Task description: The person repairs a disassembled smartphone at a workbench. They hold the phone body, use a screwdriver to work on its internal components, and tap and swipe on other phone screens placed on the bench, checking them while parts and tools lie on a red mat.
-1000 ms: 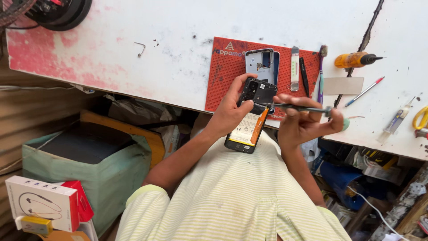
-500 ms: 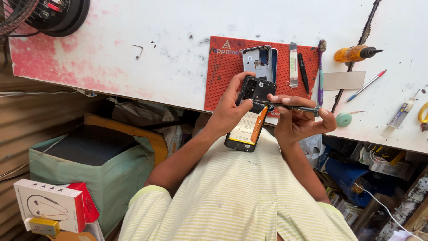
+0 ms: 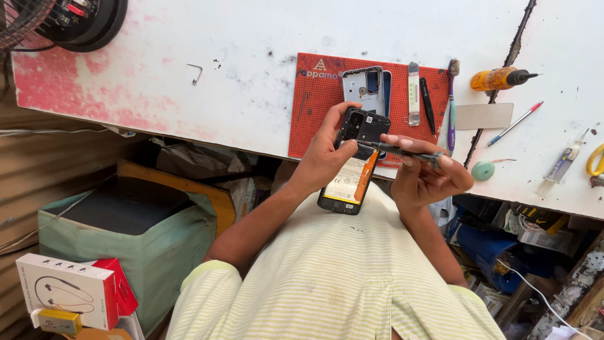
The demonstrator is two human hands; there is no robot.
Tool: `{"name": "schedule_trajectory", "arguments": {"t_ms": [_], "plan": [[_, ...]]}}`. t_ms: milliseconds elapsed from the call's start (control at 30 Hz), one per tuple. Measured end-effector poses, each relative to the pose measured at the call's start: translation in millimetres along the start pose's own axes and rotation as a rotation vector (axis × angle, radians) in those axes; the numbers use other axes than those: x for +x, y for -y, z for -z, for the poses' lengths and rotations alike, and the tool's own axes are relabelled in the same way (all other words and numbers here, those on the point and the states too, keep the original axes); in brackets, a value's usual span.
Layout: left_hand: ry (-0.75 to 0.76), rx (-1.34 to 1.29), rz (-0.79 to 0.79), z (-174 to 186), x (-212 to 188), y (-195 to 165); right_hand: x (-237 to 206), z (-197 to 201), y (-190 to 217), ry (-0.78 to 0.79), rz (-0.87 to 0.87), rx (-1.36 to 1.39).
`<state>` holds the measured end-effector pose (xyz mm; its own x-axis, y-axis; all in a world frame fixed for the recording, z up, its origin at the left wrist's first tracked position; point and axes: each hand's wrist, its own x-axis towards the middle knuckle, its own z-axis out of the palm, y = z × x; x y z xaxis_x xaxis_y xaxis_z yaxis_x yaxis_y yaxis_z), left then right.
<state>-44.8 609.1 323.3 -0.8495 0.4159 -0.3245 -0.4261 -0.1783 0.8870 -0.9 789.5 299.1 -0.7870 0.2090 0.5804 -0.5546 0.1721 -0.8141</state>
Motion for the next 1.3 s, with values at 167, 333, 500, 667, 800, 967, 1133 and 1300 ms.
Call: {"name": "schedule_trajectory", "arguments": {"t_ms": [167,333,500,667,800,967,1133,1300], "plan": [[-0.003,0.024,-0.002,1.1,0.1,-2.0,0.8,1.9,0.7,-0.007,0.003,0.005],[0.0,0.006,-0.039,1.7,0.4,-0.8,-0.1,3.1,0.8,0.021,-0.007,-0.022],[0.001,0.013,-0.016,1.3,0.0,-1.1,0.1,1.9,0.8,0.019,0.003,-0.031],[-0.004,0.014,-0.017,1.8,0.1,-1.8,4.4,-0.6,0.4,0.022,0.023,-0.01],[-0.036,0.064,-0.047,-1.0,-0.5,-5.2,12.2,-2.6,2.8,0.028,0.043,0.045],[-0.016,0.073,0.008,-8.2,2.9,-15.8,28.7,6.5,19.1,0.152,0.06,0.035],[0.018,0.038,0.017,-10.3,5.2,-16.5,44.6,12.2,21.5,0.249,0.147,0.016],[-0.001,0.106,0.029,-12.3,8.9,-11.6,41.8,20.7,22.0,0.234,0.067,0.069]]}}
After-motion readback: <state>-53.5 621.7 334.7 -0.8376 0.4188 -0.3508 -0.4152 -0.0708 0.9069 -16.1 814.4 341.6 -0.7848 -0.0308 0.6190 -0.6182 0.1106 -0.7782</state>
